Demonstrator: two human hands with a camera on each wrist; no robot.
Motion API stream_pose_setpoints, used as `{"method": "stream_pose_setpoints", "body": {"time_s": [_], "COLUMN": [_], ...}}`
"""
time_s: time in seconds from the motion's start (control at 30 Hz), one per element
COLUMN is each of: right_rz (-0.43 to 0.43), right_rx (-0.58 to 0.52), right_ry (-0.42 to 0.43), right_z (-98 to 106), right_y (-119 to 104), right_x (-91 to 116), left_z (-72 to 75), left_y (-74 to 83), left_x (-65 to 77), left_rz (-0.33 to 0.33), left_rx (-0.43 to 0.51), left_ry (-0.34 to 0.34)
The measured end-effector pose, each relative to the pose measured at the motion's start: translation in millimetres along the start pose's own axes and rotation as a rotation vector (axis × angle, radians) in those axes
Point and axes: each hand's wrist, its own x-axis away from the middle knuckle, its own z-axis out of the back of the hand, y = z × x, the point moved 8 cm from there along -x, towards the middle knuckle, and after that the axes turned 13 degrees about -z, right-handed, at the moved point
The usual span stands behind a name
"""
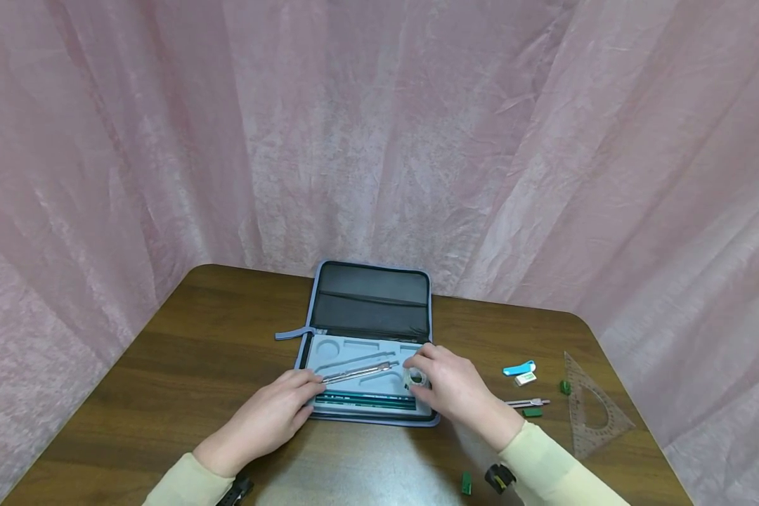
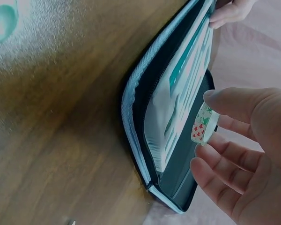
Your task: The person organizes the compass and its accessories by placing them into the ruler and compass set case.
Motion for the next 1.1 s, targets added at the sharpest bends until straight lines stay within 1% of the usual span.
{"method": "stream_pose_setpoints", "body": {"time_s": [0.37,0.67,0.87,1.1], "right_rz": [-0.021,-0.030,-0.011,-0.025], "right_rx": [0.002,0.032,0.023,0.022], "right_ry": [0.004,-0.010,-0.012,-0.058], "right_z": [-1,-5,-6,-12], "right_y": [2,3,-4,-12], "right_x": [-18,-37,-52,-68], "left_z": [0.4,0.9,0.8,1.5], "left_y": [0.1,0.5,0.3,2.3], "left_x": [1.0,0.6,1.3,0.2], "left_rz": [-0.001,-0.009,-0.007,-0.024], "left_rx": [-0.007,-0.008,-0.009,-0.019], "left_ry": [-0.001,0.000,0.001,0.008]}}
